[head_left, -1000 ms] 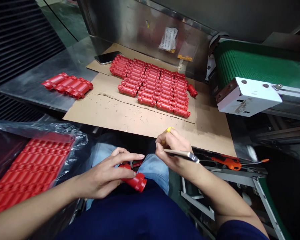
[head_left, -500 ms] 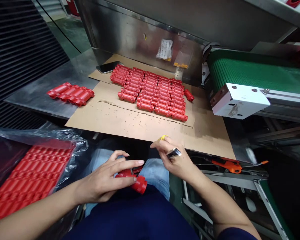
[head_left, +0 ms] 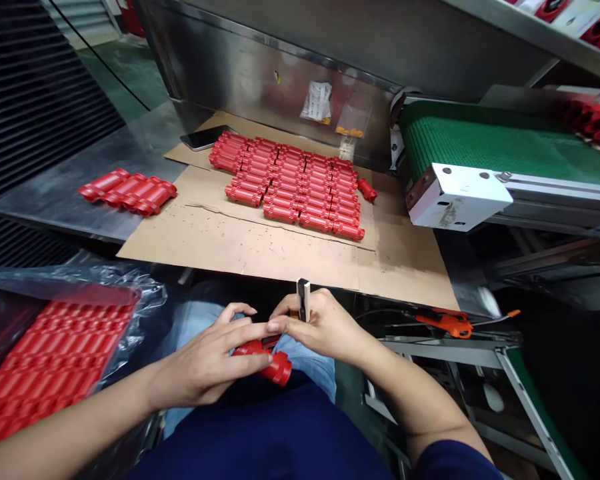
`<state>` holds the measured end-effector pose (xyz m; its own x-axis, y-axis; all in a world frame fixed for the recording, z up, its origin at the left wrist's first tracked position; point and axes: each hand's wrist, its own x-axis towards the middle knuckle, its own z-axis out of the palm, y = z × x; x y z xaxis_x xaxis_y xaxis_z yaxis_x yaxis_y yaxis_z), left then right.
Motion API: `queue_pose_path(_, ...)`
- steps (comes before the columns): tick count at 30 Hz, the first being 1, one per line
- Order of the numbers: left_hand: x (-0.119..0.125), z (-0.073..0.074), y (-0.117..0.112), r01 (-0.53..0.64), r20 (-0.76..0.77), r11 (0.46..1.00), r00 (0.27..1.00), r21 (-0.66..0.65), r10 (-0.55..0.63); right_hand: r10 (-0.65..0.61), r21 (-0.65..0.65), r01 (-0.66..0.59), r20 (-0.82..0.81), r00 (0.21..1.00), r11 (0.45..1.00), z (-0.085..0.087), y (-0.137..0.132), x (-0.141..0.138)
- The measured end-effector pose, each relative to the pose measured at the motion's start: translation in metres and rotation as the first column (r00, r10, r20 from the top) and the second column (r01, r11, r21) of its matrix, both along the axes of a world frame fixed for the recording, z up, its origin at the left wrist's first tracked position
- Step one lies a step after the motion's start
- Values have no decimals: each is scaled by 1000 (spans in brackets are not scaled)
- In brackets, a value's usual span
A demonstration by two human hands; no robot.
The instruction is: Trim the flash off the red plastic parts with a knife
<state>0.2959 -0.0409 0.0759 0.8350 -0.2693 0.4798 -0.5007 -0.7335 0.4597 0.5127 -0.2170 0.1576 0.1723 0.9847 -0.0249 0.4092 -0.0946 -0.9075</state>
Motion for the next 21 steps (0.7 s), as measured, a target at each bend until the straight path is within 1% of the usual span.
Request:
queue_pose_path(2,0,2,-1,8,-12,1000,1000,-30,-8,72,-40,-72,-14,997,997,0,-2,1)
queue_pose_path(4,-1,4,-2,-5,-13,998,1000,-70,4,105,-42,-102,79,991,994,-3,-6,4)
queue_pose_path(5,-2,5,-3,-19,-7,996,1000,-88,19,91,-38,-87,151,984,995,-6,-9,5)
queue_pose_path(7,-3,7,-3,-51,3,992,999,-118,52,18,-32,-10,267,963,999,-15,-17,9)
queue_pose_path(8,-3,7,-3,-61,1,990,998,-130,61,-32,-28,42,292,956,999,-19,-22,11)
queue_pose_path(10,-2,7,-3,-68,-12,988,998,-141,67,-135,-18,146,286,949,989,-27,-31,15)
queue_pose_path(12,-2,6,-3,-81,-23,987,997,-140,79,-216,5,223,270,938,975,-34,-39,20)
queue_pose_path(14,-3,6,-3,-107,-39,984,994,-143,102,-271,49,268,260,927,962,-38,-45,24)
queue_pose_path(16,-5,5,-6,-163,-85,964,985,-207,149,-306,100,290,241,921,952,-41,-49,24)
queue_pose_path(17,-6,5,-9,-213,-124,939,975,-269,186,-325,123,304,222,919,945,-42,-50,22)
queue_pose_path(18,-7,4,-12,-297,-178,889,952,-350,248,-342,141,318,202,918,938,-42,-51,18)
queue_pose_path(19,-7,3,-15,-391,-252,813,918,-431,308,-357,156,331,183,916,930,-42,-50,13)
queue_pose_path(20,-6,2,-18,-525,-337,689,851,-500,403,-370,162,345,167,914,925,-42,-48,7)
queue_pose_path(21,-4,-1,-20,-679,-471,509,734,-529,490,-381,165,356,156,911,920,-43,-45,1)
